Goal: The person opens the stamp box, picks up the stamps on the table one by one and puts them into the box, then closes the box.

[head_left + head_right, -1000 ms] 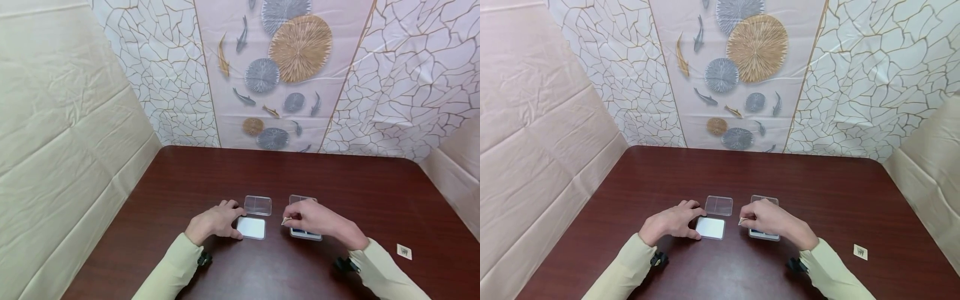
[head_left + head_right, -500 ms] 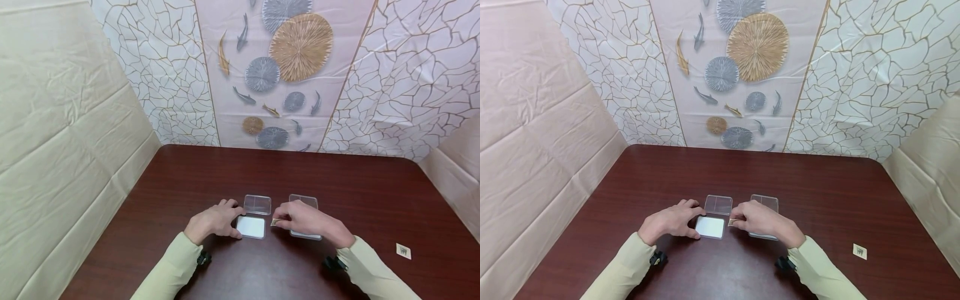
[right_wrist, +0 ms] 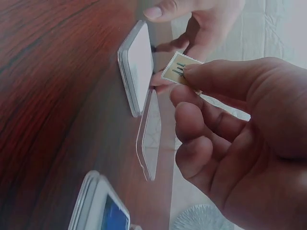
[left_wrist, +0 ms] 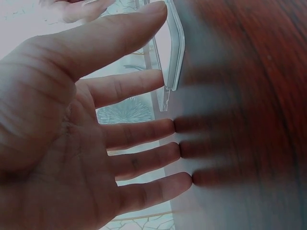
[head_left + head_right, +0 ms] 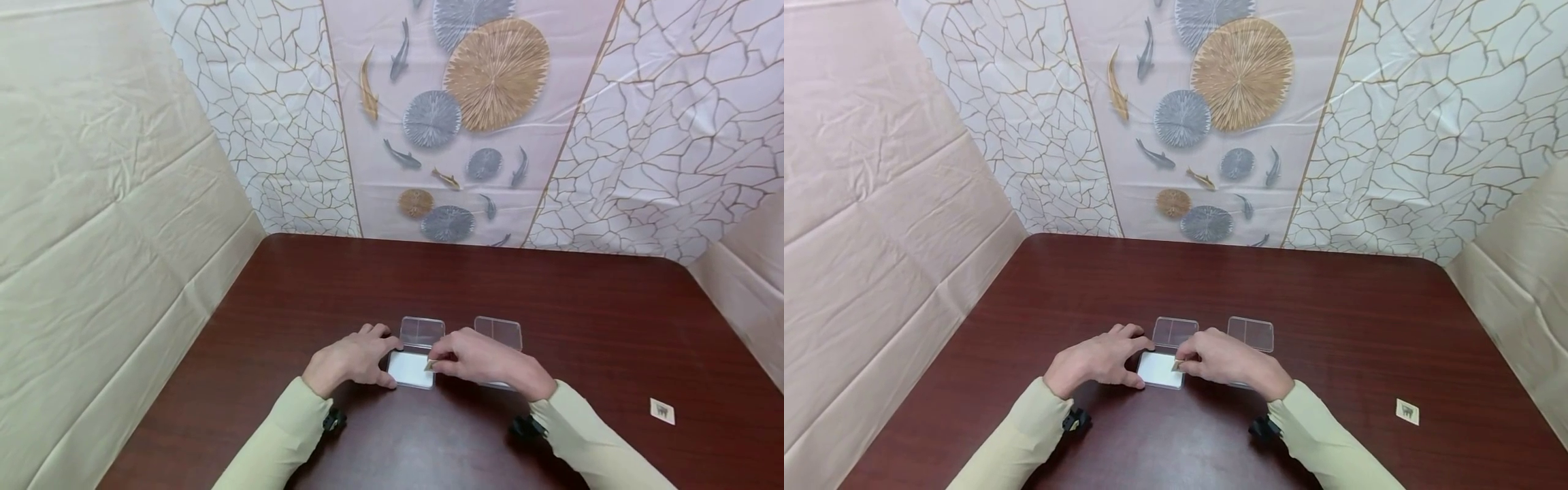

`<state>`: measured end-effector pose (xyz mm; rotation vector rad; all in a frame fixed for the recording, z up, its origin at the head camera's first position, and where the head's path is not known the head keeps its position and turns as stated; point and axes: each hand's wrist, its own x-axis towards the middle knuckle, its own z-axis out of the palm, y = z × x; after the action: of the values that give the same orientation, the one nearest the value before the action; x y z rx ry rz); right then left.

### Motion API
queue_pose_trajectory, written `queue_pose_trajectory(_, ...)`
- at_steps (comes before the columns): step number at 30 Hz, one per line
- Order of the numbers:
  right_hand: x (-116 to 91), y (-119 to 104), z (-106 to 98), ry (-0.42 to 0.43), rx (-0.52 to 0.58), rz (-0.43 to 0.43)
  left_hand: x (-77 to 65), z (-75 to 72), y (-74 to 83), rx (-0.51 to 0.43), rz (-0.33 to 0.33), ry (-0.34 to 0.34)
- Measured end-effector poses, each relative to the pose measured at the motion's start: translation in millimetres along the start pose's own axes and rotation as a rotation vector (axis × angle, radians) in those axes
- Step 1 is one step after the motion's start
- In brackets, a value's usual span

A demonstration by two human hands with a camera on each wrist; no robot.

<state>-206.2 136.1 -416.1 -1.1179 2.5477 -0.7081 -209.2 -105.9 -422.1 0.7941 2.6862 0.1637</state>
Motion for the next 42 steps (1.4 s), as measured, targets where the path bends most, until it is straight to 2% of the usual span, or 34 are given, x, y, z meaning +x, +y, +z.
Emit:
queue_pose_trajectory(22, 31, -4, 17, -0.033, 0.029, -0.027, 1.1, -1.7, -2.0, 0.012, -0.005, -0.017)
queue_pose_trajectory(42, 48, -5, 31, -0.005, 0.025, 0.047, 3.0, 1.7, -5.9, 0.084, 0.012, 0.034)
